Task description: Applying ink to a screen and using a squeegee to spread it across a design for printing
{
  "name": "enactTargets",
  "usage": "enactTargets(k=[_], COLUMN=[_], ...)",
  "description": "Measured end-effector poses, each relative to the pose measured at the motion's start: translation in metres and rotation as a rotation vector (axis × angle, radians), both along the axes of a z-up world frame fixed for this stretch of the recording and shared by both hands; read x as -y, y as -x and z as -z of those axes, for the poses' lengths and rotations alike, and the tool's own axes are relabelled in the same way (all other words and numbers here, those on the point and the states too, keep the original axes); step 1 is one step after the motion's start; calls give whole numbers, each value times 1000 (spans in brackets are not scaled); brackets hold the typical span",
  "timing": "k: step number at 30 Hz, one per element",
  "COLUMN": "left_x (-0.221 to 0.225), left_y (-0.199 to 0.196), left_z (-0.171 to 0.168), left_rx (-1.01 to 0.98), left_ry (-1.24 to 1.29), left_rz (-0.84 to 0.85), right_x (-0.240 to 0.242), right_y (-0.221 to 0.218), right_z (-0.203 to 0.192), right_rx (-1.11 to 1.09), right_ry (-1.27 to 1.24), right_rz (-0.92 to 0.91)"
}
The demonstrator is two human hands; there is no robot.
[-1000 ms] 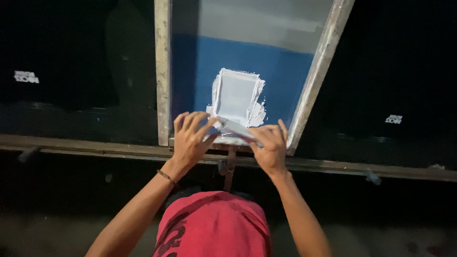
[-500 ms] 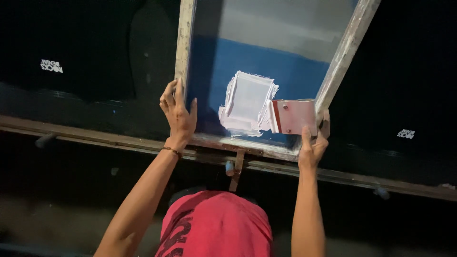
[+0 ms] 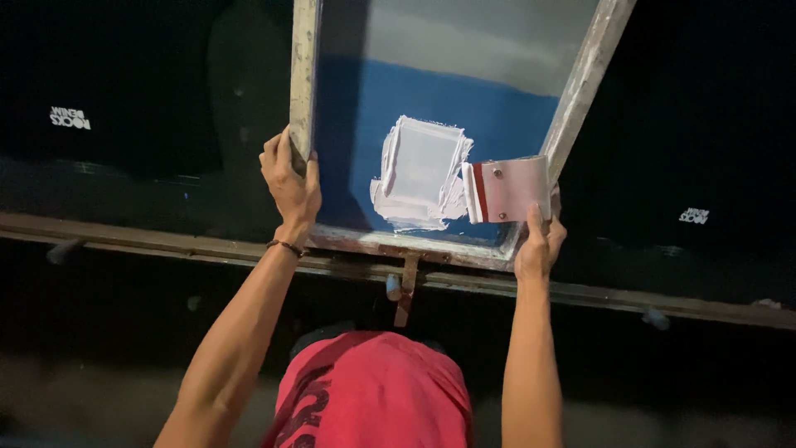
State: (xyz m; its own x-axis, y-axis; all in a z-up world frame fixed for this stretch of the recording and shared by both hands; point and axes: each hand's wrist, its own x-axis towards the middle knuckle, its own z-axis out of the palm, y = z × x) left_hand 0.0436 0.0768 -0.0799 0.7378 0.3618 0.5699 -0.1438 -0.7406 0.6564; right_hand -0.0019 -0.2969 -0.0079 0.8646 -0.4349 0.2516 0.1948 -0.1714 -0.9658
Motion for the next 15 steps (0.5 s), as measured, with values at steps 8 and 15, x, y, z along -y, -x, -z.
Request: enactTargets(k=[8, 15], left_x=[-3, -4], left_y=[1, 1], left_z=[0, 1], left_rx=[-1, 35], left_ry=[69, 69], left_rz=[52, 65], right_x=[4, -29], right_y=[-3, 6], right_z=[13, -59], right_rx=[57, 17], right_ry=[-30, -141], right_rz=[-23, 29])
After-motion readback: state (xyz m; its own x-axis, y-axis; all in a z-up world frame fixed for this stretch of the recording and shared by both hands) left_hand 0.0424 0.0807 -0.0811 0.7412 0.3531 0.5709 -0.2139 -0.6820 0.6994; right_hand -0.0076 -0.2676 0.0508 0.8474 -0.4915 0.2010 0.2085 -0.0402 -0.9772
